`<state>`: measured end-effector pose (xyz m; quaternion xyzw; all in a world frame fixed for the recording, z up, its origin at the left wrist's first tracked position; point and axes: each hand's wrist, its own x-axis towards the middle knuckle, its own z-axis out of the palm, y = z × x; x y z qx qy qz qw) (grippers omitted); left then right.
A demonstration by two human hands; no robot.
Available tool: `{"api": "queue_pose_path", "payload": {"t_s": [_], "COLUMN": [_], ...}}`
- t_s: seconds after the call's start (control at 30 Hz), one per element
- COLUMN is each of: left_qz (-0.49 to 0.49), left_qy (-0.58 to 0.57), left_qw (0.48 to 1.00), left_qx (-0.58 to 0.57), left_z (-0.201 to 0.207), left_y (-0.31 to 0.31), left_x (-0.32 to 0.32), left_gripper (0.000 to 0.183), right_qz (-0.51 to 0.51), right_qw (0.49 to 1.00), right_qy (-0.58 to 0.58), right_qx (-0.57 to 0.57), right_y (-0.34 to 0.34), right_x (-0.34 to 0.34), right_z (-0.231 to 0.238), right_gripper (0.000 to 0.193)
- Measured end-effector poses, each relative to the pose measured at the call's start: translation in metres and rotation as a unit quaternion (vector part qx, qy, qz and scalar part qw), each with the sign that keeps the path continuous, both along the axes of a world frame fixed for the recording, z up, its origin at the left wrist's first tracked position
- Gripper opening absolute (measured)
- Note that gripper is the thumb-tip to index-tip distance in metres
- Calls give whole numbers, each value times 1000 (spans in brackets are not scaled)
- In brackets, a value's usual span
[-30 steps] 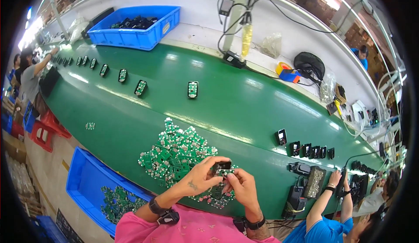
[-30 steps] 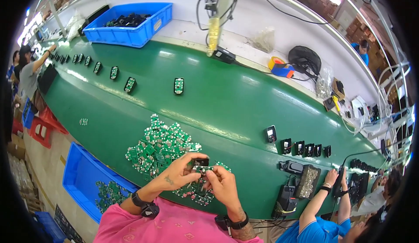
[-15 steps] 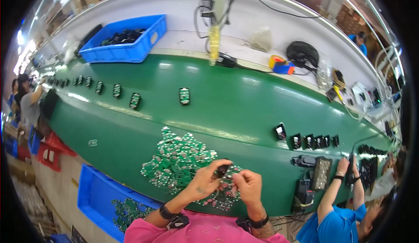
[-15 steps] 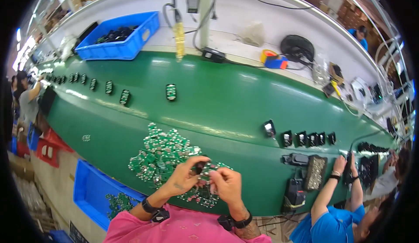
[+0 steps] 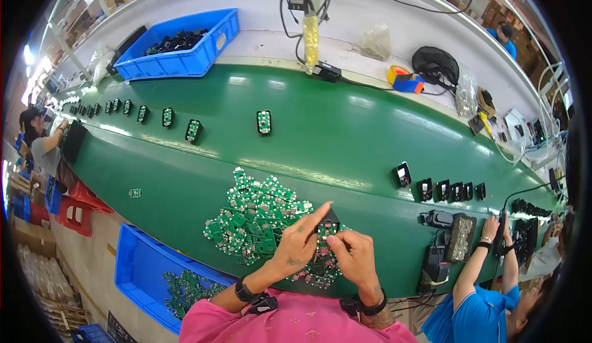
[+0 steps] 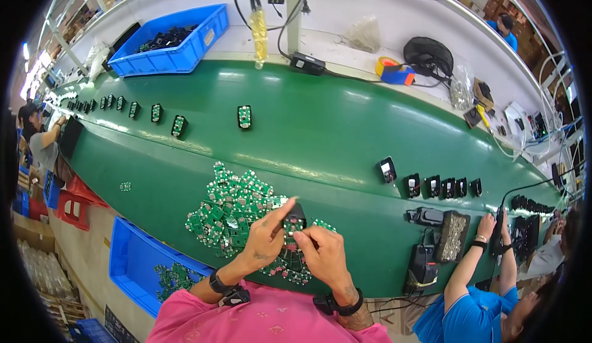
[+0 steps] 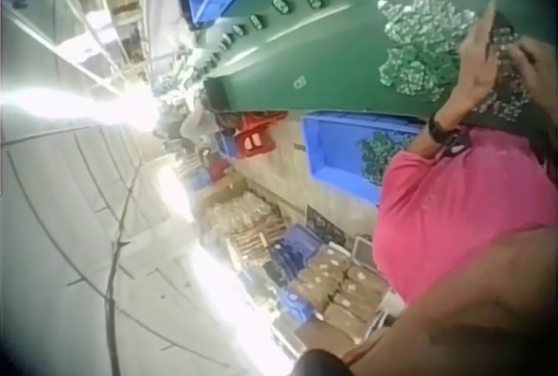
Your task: The person picks up a circuit board and a black plastic housing, fits the board into the housing, and presses them together by hand. They then place the assembled unit onto the green conveyor belt and repeat the process.
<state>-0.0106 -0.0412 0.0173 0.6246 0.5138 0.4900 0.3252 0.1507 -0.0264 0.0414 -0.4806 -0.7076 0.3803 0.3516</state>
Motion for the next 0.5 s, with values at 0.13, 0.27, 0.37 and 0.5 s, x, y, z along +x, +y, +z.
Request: {"api": "queue_pose_path", "payload": {"t_s": [0.13, 0.27, 0.37, 0.5], "left_qz": [-75, -129, -85, -70], "left_qy": [-119, -223, -235, -235], "left_qw": [981, 950, 944, 947], "left_qx": [-133, -174, -215, -208], "left_z": [-2, -7, -5, -2], "left_y": [-3, -5, -3, -3], "left_x": [-9, -15, -12, -7], "left_gripper": [46, 44, 38, 34], "right_qz": [-34, -38, -54, -76], "right_qw": [999, 999, 993, 997], "right_qy": [0, -17, -99, -6], "right_qx": [18, 20, 43, -27], "right_y": [2, 0, -2, -6], "right_x": [-1, -3, -2, -13], "right_z": [-4, -13, -13, -19], "right_gripper": [20, 23, 18, 23]}}
